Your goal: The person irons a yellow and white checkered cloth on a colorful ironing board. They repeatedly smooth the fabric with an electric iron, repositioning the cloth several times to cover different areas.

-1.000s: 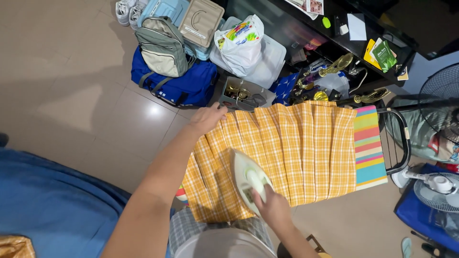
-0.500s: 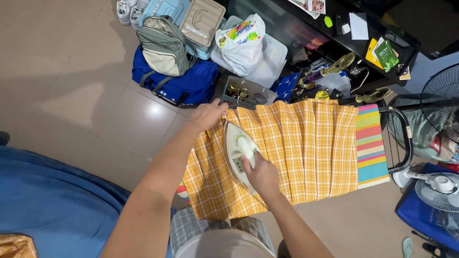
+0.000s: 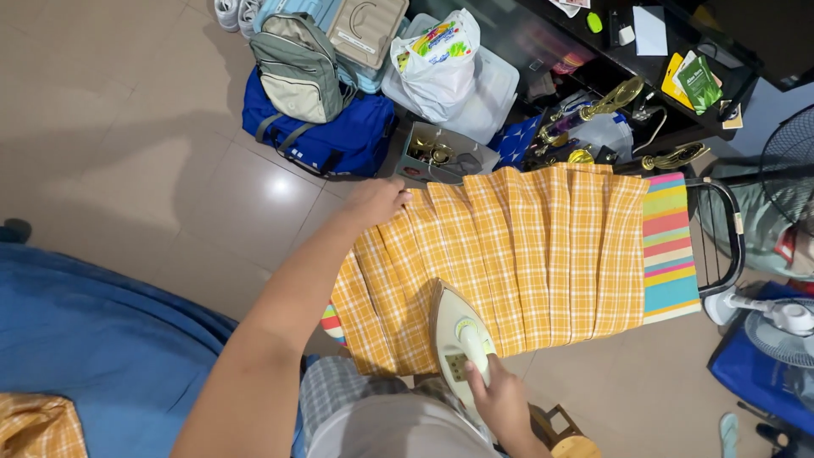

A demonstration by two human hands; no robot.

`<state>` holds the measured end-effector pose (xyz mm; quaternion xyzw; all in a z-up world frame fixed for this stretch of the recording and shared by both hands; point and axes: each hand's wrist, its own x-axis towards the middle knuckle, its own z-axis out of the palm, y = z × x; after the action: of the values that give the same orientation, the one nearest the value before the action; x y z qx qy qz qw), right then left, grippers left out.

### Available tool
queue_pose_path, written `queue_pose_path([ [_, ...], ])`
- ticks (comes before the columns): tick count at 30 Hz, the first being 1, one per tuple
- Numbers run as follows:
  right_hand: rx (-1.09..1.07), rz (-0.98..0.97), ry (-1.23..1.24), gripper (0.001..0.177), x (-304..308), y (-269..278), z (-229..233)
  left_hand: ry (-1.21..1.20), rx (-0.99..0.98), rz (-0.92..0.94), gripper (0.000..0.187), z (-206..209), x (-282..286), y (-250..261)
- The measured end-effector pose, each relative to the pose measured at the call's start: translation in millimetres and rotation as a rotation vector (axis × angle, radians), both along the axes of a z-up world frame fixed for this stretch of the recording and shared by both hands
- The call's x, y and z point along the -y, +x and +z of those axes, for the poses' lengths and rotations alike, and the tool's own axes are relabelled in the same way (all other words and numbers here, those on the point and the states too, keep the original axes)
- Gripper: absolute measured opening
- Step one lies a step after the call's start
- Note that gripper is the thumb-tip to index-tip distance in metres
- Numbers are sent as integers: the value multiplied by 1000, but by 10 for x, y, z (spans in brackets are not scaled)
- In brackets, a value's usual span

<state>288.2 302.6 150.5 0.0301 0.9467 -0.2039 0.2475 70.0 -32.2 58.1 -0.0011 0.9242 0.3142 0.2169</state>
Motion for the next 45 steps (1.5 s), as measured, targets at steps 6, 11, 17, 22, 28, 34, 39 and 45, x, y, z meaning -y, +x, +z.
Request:
queue_pose_path([
  [6,-35,-45,-57,39,273,-27,-116,-26,-243,-112,35,-140,38,-49],
  [11,-114,29,-105,40,679,-337,-99,-44,-340,-138,32,-117,71,-69],
  [17,-170,89,-106,43,1089,-686,-99,-35,-379,-187,33,-218,130,-154],
  [22,-182,120,-81,46,1390,-984,-159,-28,-388,-188,36,-231,243,-217],
  [28,-188,152,-62,46,1456,-1085,-125,90,-278,119,42,-202,525,-29],
  [34,-152,191,15,43,826,-504,-171,224,291,246,84,-465,735,416],
  [39,-65,148,36,41,346,-16,-172,387,498,344,98,-579,816,749],
  [45,-81,124,14,39,587,-105,-179,798,418,564,76,-474,778,859],
])
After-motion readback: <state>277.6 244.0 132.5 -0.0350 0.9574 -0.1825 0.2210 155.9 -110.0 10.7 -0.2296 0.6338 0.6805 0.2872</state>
